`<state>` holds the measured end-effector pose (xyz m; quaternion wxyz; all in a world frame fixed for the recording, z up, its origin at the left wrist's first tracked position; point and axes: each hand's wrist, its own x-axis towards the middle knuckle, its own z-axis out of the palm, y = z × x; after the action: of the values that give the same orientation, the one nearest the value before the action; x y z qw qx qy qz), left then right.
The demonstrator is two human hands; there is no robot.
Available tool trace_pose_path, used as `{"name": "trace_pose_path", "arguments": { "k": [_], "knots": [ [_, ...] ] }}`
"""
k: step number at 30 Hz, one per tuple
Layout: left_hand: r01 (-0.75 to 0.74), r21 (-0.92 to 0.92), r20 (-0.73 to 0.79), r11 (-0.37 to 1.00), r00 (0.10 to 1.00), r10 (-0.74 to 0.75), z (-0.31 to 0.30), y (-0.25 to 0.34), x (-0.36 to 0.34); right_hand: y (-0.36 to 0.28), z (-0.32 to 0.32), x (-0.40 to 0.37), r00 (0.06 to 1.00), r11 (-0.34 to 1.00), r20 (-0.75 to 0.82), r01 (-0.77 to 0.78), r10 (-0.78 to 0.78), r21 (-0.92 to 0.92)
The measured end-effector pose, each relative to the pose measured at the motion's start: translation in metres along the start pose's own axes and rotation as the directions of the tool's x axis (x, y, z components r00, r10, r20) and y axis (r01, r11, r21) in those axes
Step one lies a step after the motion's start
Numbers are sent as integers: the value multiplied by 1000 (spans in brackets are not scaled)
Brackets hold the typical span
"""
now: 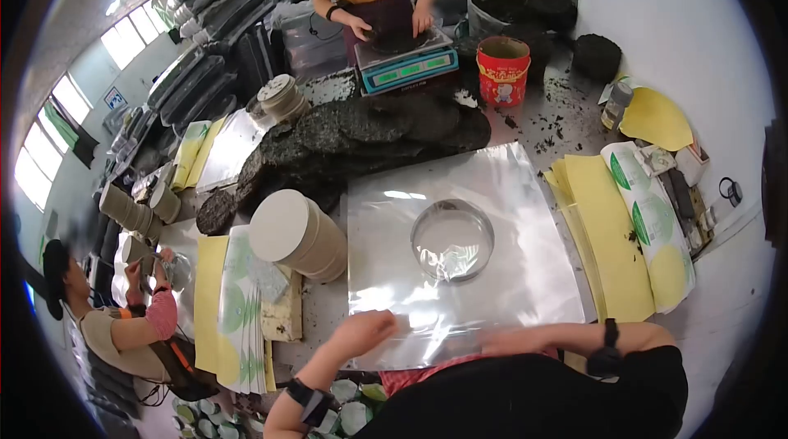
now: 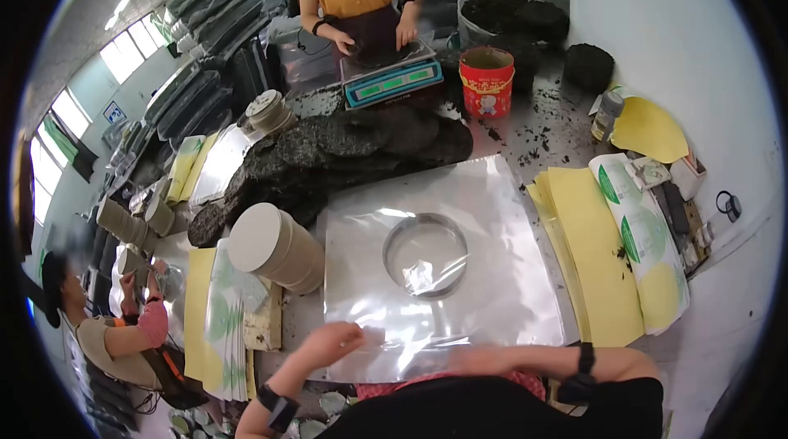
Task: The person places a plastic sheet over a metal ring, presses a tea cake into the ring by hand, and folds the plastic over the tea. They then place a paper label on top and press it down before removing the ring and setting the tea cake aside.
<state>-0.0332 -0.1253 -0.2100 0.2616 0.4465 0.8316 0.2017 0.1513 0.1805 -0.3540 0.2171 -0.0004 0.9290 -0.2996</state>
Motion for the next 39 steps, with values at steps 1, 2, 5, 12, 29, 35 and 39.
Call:
{"name": "trace_pose_path", "arguments": {
  "k": [1, 2, 5, 12, 29, 35, 39],
  "knots": [
    [-3, 40, 111, 999, 994, -2, 25, -17, 12, -9, -20, -10, 997, 997, 5, 76, -76, 19],
    [-7, 78, 224, 997, 974, -11, 43, -26, 20, -25, -44, -25, 988, 987, 14, 152, -152, 43],
    [7, -38, 278, 999, 960, 4, -1, -1, 31, -65, -93, -45, 923, 917, 8, 381, -385, 120],
    [212, 484, -681, 849, 701, 213, -141, -16, 16, -69, -214, 76, 868, 783, -276, 493, -413, 380],
    [43, 612, -638, 790, 616, 461, -172, -20, 26, -81, -291, 197, 516, 731, -626, 1, -584, -682],
    [-316, 434, -218, 844, 872, 438, 26, 38, 161, -82, -273, 53, 575, 821, -639, 104, -510, -561],
    [-297, 425, -180, 855, 898, 401, 19, 33, 207, -55, -237, -20, 672, 870, -629, 47, -391, -490]
  ]
}}
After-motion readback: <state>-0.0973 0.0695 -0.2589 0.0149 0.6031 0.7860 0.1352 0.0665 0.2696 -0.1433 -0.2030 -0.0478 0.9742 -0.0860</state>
